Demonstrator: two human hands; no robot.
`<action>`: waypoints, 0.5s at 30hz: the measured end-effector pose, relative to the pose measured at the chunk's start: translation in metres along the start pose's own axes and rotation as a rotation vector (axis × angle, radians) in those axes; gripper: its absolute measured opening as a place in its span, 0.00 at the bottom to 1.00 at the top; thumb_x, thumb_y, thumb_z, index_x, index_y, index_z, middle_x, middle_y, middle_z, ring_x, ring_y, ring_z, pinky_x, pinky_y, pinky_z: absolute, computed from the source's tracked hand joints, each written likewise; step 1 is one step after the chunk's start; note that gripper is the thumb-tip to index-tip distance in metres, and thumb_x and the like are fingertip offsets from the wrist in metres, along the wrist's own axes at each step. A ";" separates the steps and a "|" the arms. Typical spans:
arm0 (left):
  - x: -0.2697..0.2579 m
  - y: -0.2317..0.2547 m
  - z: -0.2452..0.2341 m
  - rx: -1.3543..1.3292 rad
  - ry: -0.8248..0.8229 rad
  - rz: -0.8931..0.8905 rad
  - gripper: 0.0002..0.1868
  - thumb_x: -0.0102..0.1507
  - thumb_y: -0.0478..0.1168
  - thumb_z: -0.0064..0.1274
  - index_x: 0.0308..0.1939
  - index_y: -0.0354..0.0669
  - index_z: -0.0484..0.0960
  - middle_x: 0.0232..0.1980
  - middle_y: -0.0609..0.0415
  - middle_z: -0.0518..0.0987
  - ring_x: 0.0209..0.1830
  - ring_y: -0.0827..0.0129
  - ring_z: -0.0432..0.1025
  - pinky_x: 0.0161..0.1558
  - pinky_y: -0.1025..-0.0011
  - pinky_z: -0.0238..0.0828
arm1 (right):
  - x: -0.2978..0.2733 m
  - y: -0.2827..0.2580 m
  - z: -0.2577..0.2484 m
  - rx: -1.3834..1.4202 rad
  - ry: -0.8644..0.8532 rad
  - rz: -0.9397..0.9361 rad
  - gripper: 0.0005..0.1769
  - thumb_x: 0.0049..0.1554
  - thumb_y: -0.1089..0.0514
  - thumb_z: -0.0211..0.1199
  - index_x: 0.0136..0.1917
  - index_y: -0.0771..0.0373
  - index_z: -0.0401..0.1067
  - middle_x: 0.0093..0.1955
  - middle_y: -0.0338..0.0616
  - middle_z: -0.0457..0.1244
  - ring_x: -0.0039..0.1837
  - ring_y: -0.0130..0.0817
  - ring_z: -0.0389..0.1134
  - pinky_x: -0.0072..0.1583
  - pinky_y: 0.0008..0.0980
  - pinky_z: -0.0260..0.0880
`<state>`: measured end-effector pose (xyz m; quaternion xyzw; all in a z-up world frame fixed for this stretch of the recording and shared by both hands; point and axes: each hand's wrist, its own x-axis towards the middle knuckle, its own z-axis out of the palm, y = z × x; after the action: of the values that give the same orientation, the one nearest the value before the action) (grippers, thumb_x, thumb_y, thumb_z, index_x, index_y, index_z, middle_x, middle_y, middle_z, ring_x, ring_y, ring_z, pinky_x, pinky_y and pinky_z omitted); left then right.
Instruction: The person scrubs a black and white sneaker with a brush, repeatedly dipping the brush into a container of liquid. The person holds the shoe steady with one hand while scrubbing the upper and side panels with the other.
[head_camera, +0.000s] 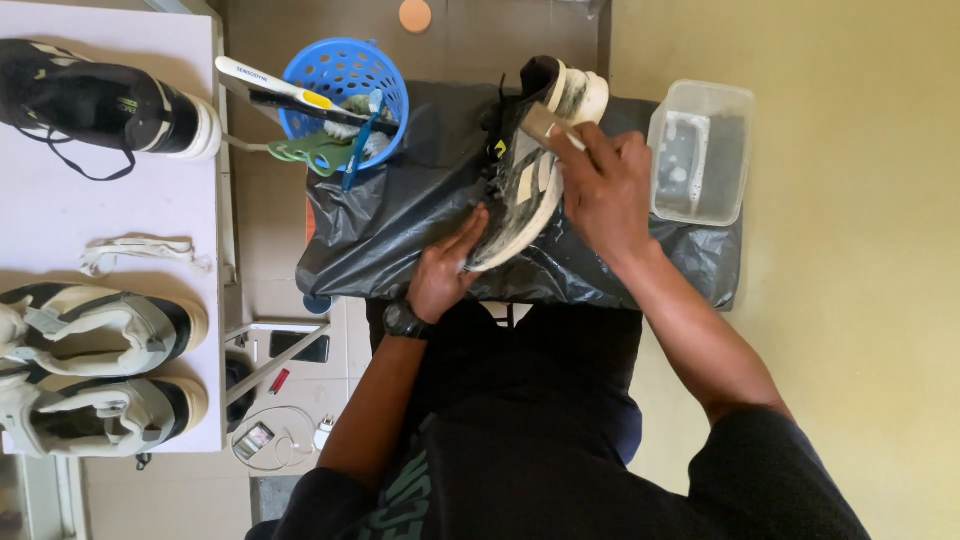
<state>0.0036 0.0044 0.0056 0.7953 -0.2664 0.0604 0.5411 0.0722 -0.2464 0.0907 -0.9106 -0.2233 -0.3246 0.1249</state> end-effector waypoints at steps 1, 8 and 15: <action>-0.001 0.000 0.002 -0.002 -0.001 0.000 0.31 0.67 0.47 0.56 0.72 0.35 0.71 0.72 0.39 0.71 0.66 0.48 0.71 0.64 0.59 0.72 | -0.002 -0.009 -0.008 -0.001 -0.002 0.001 0.13 0.66 0.56 0.61 0.62 0.52 0.80 0.57 0.42 0.68 0.48 0.45 0.61 0.49 0.40 0.60; -0.001 -0.001 0.002 0.037 0.004 0.036 0.30 0.67 0.44 0.58 0.70 0.33 0.73 0.70 0.36 0.72 0.66 0.47 0.71 0.63 0.58 0.73 | 0.000 -0.036 -0.039 0.231 -0.158 -0.048 0.13 0.64 0.53 0.63 0.62 0.48 0.80 0.55 0.44 0.69 0.49 0.48 0.63 0.47 0.41 0.59; -0.001 -0.003 0.003 0.041 0.017 0.065 0.29 0.66 0.41 0.58 0.68 0.31 0.74 0.69 0.35 0.73 0.66 0.46 0.70 0.63 0.57 0.73 | 0.015 -0.009 -0.029 0.207 -0.276 -0.056 0.12 0.64 0.52 0.63 0.60 0.47 0.81 0.55 0.43 0.70 0.52 0.45 0.64 0.50 0.41 0.57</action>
<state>0.0036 0.0032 0.0014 0.7968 -0.2861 0.0900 0.5245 0.0625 -0.2441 0.1230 -0.9222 -0.2958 -0.1752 0.1770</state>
